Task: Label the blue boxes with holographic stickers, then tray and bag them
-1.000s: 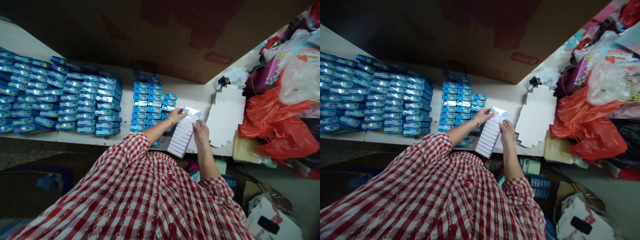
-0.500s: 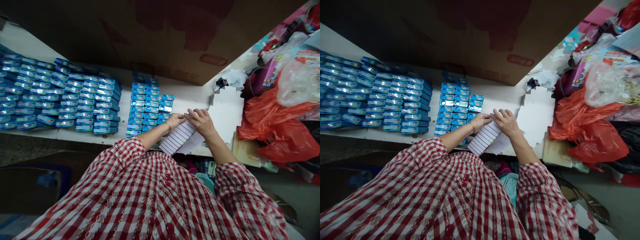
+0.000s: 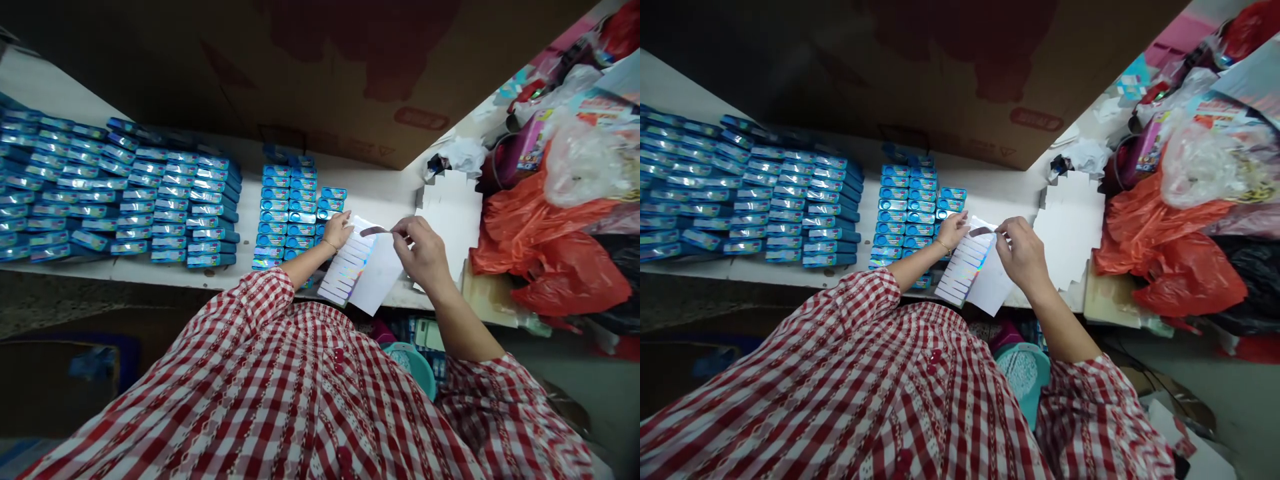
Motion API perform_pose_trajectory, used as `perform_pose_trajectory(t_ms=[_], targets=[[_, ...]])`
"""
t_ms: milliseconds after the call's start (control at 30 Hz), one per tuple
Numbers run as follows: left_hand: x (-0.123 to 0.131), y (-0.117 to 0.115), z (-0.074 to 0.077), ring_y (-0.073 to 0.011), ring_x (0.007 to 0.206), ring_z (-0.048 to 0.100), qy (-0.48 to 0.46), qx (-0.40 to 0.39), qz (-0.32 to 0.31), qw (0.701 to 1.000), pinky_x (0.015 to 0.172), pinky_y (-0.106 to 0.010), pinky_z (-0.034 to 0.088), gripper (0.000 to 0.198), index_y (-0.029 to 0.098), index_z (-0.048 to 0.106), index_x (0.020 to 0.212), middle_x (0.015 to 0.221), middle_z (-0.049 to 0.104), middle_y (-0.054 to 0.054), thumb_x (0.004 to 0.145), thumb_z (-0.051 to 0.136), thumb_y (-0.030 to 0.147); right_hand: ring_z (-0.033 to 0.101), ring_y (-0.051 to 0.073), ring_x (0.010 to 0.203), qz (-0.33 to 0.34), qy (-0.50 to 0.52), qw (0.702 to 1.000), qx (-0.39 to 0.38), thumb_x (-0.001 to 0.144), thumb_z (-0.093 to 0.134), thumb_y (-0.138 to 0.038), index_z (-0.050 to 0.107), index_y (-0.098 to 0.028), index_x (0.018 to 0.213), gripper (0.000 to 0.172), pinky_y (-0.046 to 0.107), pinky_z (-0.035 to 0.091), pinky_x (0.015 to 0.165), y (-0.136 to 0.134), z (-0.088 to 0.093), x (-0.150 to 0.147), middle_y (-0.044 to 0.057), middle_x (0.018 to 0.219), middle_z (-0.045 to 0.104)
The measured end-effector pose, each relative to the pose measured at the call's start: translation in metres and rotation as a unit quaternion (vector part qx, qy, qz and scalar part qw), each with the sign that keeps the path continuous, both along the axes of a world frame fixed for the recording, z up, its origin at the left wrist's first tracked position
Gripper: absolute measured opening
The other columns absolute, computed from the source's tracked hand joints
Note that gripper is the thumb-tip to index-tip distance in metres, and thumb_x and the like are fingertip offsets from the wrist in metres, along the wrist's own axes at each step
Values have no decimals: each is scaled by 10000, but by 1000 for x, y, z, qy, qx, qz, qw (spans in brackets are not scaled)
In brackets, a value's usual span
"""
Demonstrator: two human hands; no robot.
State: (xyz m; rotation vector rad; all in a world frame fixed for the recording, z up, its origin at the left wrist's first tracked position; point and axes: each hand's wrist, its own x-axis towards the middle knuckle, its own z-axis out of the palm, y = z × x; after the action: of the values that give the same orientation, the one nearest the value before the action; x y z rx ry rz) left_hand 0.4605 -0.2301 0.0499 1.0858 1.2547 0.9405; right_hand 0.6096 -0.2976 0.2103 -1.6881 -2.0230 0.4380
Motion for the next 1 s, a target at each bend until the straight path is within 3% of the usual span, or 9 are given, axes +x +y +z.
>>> perform_pose_trajectory(t_ms=[67, 167, 233, 300, 433, 667, 900, 1000], targets=[[-11, -9, 11, -187, 1021, 584, -69, 2, 26, 997, 916, -304, 440, 346, 153, 674, 1022, 1099, 650, -88, 725, 658, 330, 535, 129, 662, -68, 98, 990, -69, 787, 513, -241, 600, -180, 766, 108, 268, 436, 598, 7, -1, -12, 27, 768, 602], [-37, -29, 32, -166, 955, 613, -192, -67, 14, 979, 843, -290, 465, 495, 154, 610, 1134, 1066, 660, -98, 843, 464, 527, 502, 103, 537, -141, 236, 945, -179, 733, 570, -306, 605, -158, 736, 152, 233, 398, 501, 20, -18, -34, -20, 584, 551], [-58, -41, 42, -159, 911, 620, -224, -79, 11, 971, 818, -288, 469, 523, 155, 595, 1147, 1025, 667, -89, 798, 536, 540, 485, 90, 493, -167, 314, 908, -221, 690, 614, -339, 605, -148, 722, 194, 213, 371, 458, 26, -31, -53, -37, 528, 530], [-79, -49, 44, -152, 886, 617, -213, -63, 35, 974, 822, -288, 465, 521, 149, 606, 1114, 957, 673, -65, 692, 697, 441, 482, 84, 478, -179, 375, 877, -242, 633, 658, -364, 599, -147, 693, 233, 199, 351, 427, 28, -43, -75, -40, 522, 532], [-128, -57, 33, -105, 737, 592, -159, -78, 127, 976, 733, -253, 461, 467, 134, 635, 1035, 770, 642, 0, 614, 752, 298, 465, 80, 459, -209, 421, 841, -267, 538, 715, -416, 590, -153, 650, 313, 192, 306, 388, 25, -72, -125, -51, 504, 514], [-213, -62, 17, -63, 559, 518, -118, -179, 201, 956, 537, -189, 364, 284, 118, 650, 787, 602, 599, 21, 571, 745, 277, 442, 80, 478, -215, 434, 825, -291, 532, 716, -442, 618, -155, 636, 320, 212, 316, 455, 16, -128, -210, -53, 508, 518], [-241, -55, -4, -52, 538, 502, -128, -216, 222, 942, 492, -172, 300, 268, 125, 626, 724, 586, 575, 26, 542, 758, 272, 448, 85, 503, -248, 459, 803, -287, 537, 720, -402, 621, -158, 645, 284, 228, 344, 513, 16, -142, -241, -43, 566, 552], [-247, -53, -12, -53, 527, 484, -119, -217, 217, 944, 490, -178, 303, 260, 125, 626, 713, 567, 560, 33, 532, 762, 254, 442, 87, 507, -249, 447, 814, -276, 553, 712, -388, 631, -154, 650, 266, 234, 353, 534, 14, -145, -245, -46, 549, 541]])
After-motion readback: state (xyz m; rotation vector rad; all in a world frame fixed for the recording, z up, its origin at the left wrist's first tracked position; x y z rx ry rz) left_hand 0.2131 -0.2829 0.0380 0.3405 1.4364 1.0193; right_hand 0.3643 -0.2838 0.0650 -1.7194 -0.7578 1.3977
